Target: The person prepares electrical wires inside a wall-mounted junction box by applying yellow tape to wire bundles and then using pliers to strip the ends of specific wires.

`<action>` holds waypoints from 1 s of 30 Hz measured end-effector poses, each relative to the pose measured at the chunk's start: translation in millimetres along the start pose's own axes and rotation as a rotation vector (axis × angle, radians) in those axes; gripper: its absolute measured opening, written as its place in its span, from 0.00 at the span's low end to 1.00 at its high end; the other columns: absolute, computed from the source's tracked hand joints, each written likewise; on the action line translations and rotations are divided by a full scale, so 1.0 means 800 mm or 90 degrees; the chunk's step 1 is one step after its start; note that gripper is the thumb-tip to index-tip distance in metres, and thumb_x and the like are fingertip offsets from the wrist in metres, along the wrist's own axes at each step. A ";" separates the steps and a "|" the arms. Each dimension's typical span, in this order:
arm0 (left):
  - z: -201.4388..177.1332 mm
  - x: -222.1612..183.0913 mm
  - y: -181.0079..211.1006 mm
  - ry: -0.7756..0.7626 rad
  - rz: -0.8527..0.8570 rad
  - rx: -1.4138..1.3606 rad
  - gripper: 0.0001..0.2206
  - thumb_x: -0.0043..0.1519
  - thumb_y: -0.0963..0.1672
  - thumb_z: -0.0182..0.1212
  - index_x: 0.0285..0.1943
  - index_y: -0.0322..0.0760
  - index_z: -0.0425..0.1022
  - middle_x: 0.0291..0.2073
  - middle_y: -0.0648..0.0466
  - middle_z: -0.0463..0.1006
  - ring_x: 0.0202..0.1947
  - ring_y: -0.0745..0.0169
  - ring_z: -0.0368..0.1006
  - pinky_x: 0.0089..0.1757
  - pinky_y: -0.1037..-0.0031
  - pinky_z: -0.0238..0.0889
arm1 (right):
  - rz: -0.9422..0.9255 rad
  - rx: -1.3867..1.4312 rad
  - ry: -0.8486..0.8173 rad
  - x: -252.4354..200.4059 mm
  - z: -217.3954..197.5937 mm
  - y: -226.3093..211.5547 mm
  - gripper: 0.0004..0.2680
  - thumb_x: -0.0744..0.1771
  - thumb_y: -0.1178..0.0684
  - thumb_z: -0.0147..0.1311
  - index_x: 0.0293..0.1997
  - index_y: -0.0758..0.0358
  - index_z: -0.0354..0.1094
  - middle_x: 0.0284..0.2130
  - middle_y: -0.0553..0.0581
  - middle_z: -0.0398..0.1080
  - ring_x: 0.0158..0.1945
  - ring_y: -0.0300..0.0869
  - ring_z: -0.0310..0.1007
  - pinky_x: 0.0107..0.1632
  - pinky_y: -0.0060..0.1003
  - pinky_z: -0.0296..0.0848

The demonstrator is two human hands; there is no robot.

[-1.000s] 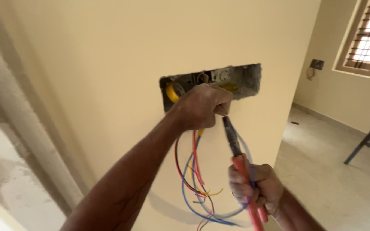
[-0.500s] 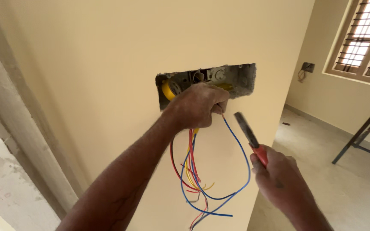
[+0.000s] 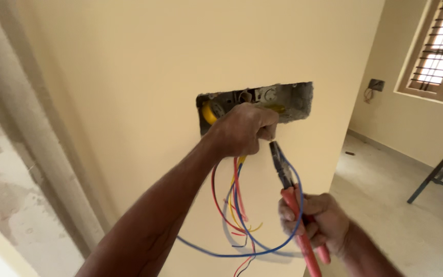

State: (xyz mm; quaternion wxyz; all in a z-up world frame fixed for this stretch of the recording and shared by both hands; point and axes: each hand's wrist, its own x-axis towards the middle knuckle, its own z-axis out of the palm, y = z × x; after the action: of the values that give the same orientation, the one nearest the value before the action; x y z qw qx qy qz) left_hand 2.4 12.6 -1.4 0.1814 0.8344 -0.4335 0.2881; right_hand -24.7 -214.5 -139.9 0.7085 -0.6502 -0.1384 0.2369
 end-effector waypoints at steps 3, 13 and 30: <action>-0.003 0.001 0.005 0.011 -0.026 -0.025 0.10 0.44 0.30 0.59 0.28 0.31 0.68 0.26 0.51 0.76 0.30 0.52 0.75 0.31 0.63 0.65 | 0.010 0.018 -0.104 0.006 -0.018 0.000 0.11 0.68 0.47 0.45 0.42 0.64 0.68 0.26 0.56 0.73 0.16 0.31 0.55 0.20 0.34 0.64; 0.008 -0.002 0.017 0.083 0.060 -0.039 0.04 0.56 0.39 0.69 0.37 0.35 0.79 0.33 0.53 0.80 0.38 0.56 0.79 0.37 0.67 0.71 | -0.168 -0.053 0.091 -0.021 -0.092 -0.024 0.15 0.72 0.42 0.44 0.44 0.68 0.66 0.32 0.59 0.71 0.37 0.48 0.74 0.46 0.48 0.76; -0.005 -0.001 0.028 0.370 -0.136 -0.204 0.09 0.66 0.44 0.63 0.46 0.31 0.80 0.24 0.54 0.81 0.24 0.74 0.74 0.30 0.79 0.69 | -0.172 -0.993 0.439 -0.060 0.005 -0.208 0.28 0.58 0.36 0.70 0.62 0.51 0.64 0.38 0.56 0.79 0.44 0.47 0.80 0.49 0.45 0.76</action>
State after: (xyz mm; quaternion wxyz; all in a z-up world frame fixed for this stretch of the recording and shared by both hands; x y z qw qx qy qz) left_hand -17.7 2.8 2.0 0.4549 0.7193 -0.3133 0.4213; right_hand -41.6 -242.7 30.1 0.0844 -0.9645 -0.1149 -0.2223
